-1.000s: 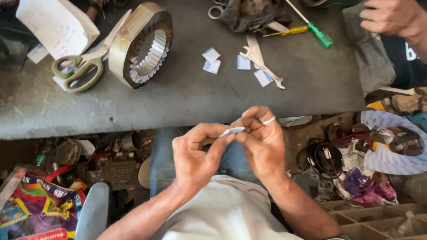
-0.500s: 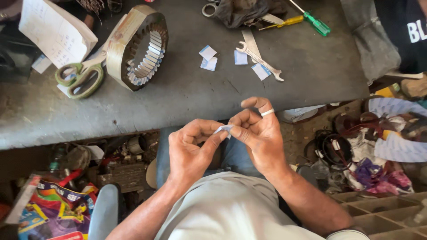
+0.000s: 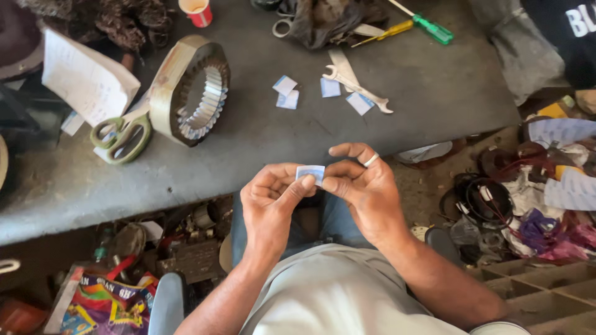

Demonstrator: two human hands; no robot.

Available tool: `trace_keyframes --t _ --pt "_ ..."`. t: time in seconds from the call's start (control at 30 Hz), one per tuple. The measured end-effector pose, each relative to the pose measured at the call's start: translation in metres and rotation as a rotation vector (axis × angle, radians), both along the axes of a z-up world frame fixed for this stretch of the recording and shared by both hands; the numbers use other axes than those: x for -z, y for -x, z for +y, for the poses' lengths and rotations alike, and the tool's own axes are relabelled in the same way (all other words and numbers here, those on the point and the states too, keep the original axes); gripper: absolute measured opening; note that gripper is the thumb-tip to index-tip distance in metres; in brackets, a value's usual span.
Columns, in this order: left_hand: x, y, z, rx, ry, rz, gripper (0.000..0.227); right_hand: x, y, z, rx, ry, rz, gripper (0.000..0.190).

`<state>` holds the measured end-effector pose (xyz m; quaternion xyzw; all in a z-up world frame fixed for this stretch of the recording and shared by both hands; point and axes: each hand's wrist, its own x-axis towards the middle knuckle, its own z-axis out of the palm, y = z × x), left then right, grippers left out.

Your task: The person cuts small blue and white paper strips from a roll and inserts them into the slots of a motor stator. The person uses scissors to cut the paper and a screwdriver to push the paper into the slots.

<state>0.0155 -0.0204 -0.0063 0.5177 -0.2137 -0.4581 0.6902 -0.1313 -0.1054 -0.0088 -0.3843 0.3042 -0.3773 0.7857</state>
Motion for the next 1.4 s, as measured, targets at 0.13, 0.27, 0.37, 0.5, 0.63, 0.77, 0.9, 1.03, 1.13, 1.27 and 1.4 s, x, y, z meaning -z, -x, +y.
trace_keyframes --t 0.13,0.27,0.37,0.5,0.63,0.77,0.9,1.03,1.13,1.27,1.4 --pt "0.000 0.013 -0.001 -0.052 -0.002 -0.067 0.015 0.006 0.000 0.007 0.072 0.184 0.092 0.048" --pt "0.000 0.024 -0.007 -0.149 -0.026 -0.099 0.013 0.014 -0.013 0.014 0.183 0.407 0.139 0.051" --pt "0.004 0.031 -0.009 -0.173 0.037 0.004 0.012 0.019 -0.016 0.013 0.181 0.495 0.108 0.038" --pt "0.016 0.027 -0.012 -0.156 0.028 0.099 0.013 0.025 -0.016 0.009 0.121 0.458 0.086 0.046" --pt "0.027 0.019 -0.014 -0.103 0.053 0.116 0.014 0.026 -0.015 -0.001 0.060 0.397 0.059 0.048" --pt "0.035 0.004 -0.021 -0.044 0.009 0.040 0.015 0.025 -0.013 -0.022 0.001 0.371 0.102 0.056" --pt "0.035 -0.005 -0.030 -0.031 0.012 -0.007 0.018 0.028 -0.025 -0.032 -0.063 0.448 -0.003 0.046" --pt "0.034 -0.023 -0.043 -0.016 0.045 -0.123 0.032 0.024 -0.033 -0.046 -0.063 0.429 0.113 0.039" --pt "0.036 -0.044 -0.071 -0.043 0.135 -0.218 0.030 0.015 -0.027 -0.076 0.069 0.962 0.610 0.029" --pt "0.041 -0.081 -0.137 -0.145 -0.014 -0.336 0.033 0.021 -0.033 -0.122 0.144 1.451 0.971 0.021" --pt "0.045 -0.089 -0.151 -0.271 -0.001 -0.664 0.035 0.030 -0.035 -0.155 0.005 1.540 1.087 0.024"
